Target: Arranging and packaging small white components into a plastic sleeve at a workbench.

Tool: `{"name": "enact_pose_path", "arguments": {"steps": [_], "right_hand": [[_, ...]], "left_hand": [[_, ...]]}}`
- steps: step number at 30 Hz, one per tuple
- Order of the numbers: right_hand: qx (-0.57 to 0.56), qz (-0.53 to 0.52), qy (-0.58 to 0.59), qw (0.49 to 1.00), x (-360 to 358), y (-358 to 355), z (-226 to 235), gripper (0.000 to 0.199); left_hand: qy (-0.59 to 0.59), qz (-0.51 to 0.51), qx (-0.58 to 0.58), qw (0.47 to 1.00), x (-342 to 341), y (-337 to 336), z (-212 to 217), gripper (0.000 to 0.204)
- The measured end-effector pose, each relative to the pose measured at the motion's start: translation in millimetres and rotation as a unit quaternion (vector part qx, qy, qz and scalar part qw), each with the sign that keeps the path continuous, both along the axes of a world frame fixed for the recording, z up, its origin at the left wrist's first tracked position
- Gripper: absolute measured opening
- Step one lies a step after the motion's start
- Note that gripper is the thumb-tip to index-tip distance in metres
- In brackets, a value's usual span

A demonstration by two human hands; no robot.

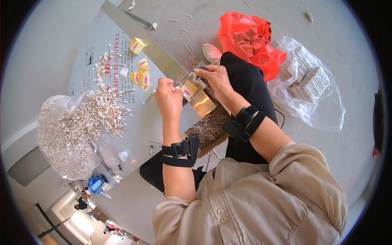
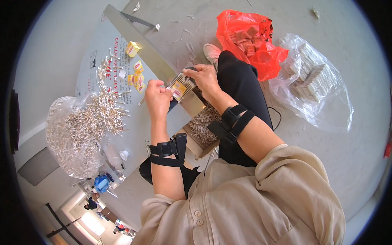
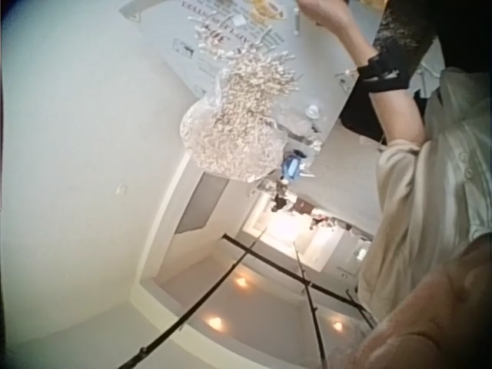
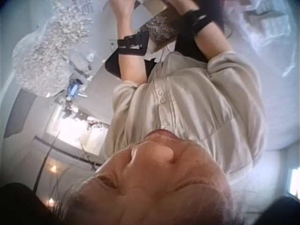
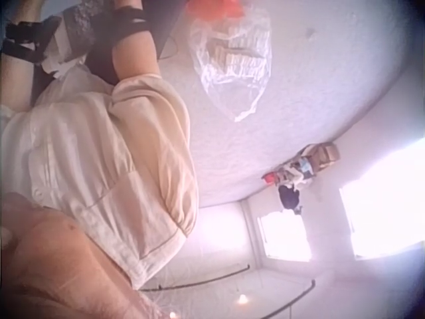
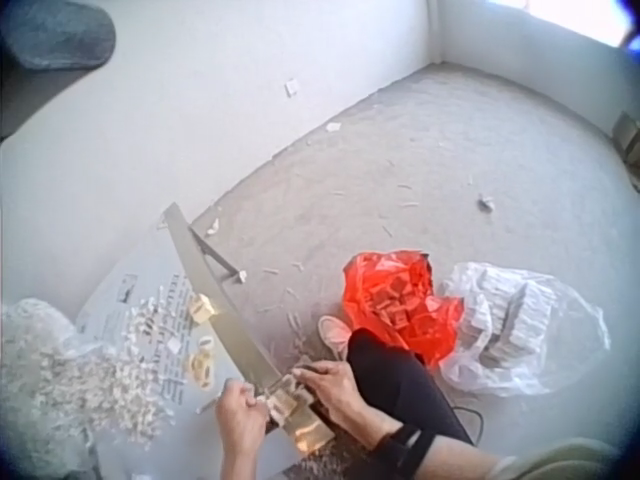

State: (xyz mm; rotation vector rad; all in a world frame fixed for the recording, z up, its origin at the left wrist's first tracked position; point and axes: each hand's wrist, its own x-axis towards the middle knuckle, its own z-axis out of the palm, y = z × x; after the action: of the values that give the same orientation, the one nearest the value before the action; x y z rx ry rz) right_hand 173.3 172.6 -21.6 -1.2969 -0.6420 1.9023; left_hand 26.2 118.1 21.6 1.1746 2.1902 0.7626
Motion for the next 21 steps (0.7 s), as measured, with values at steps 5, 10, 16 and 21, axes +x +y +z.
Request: {"name": "enact_pose_path", "arguments": {"steps": [5, 10, 16, 21], "right_hand": [[0.007, -0.008, 0.01, 1.0, -0.6, 0.0, -6.1, 0.014], [0.01, -0.008, 0.004, 1.0, 0.0, -1.6, -2.2, 0.017], [0.01, -0.044, 0.027, 0.999, -8.2, -1.0, -11.9, 0.025], [0.045, -0.025, -0.007, 0.999, -11.1, -3.0, -21.3, 0.025]], "left_hand": [[0.027, -0.027, 0.005, 0.999, 4.8, 6.8, 0.1, 0.034], [0.041, -0.041, 0.072, 0.996, 10.2, -8.5, 1.5, 0.04], [0.33, -0.105, 0.045, 0.937, 20.7, -60.4, -28.4, 0.075], [0.309, -0.102, -0.051, 0.944, 35.0, -60.9, -29.7, 0.089]]}}
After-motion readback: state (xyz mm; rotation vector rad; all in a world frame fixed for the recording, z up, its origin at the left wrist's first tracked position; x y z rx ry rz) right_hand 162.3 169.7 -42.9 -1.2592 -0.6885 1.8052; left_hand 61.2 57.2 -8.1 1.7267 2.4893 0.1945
